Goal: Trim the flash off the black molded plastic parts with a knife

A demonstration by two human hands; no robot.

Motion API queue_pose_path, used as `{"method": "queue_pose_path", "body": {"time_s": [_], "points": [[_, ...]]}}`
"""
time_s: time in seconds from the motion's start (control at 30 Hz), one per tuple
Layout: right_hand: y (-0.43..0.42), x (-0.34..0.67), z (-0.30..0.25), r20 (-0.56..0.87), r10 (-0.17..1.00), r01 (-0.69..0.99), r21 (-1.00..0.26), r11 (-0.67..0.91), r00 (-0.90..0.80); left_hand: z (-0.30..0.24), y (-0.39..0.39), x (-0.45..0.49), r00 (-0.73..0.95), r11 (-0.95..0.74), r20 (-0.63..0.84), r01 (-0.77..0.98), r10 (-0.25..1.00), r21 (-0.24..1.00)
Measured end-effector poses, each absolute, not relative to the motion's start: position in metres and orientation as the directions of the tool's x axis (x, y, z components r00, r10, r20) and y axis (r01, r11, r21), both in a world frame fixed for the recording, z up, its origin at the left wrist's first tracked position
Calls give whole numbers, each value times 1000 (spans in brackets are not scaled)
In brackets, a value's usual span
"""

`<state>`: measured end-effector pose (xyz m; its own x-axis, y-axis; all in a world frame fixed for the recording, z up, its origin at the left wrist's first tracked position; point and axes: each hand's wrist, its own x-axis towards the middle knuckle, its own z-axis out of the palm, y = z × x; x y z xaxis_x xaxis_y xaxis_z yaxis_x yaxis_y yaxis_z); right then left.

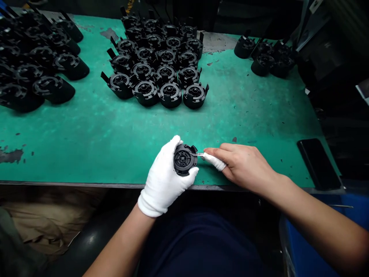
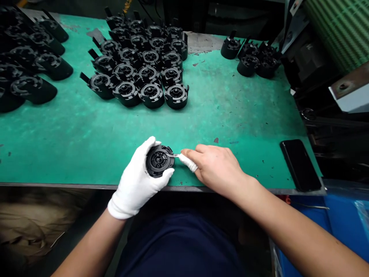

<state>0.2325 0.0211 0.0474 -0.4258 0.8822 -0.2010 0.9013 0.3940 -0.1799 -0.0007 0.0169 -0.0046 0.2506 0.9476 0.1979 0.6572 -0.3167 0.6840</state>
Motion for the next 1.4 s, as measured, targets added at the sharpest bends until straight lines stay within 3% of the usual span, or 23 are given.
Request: {"method": "queue_pose_path", "body": {"time_s": [0.43, 1.07, 1.27, 1.4], "points": [[4, 218, 39, -110, 932, 934, -135, 329, -344, -13, 11, 13, 135, -320, 317, 685, 939, 655], [0, 210, 33, -20, 973, 971, -73, 229, -231, -19, 8, 23, 48, -288, 355, 688, 934, 666], [-2, 210, 31, -33, 966, 940, -241, 243, -258, -21, 6, 27, 18, -287, 379, 687, 925, 667], [-1, 209, 36, -76, 958, 938, -241, 250, -275, -23, 6, 26, 20, -292, 386, 689, 922, 663]]}}
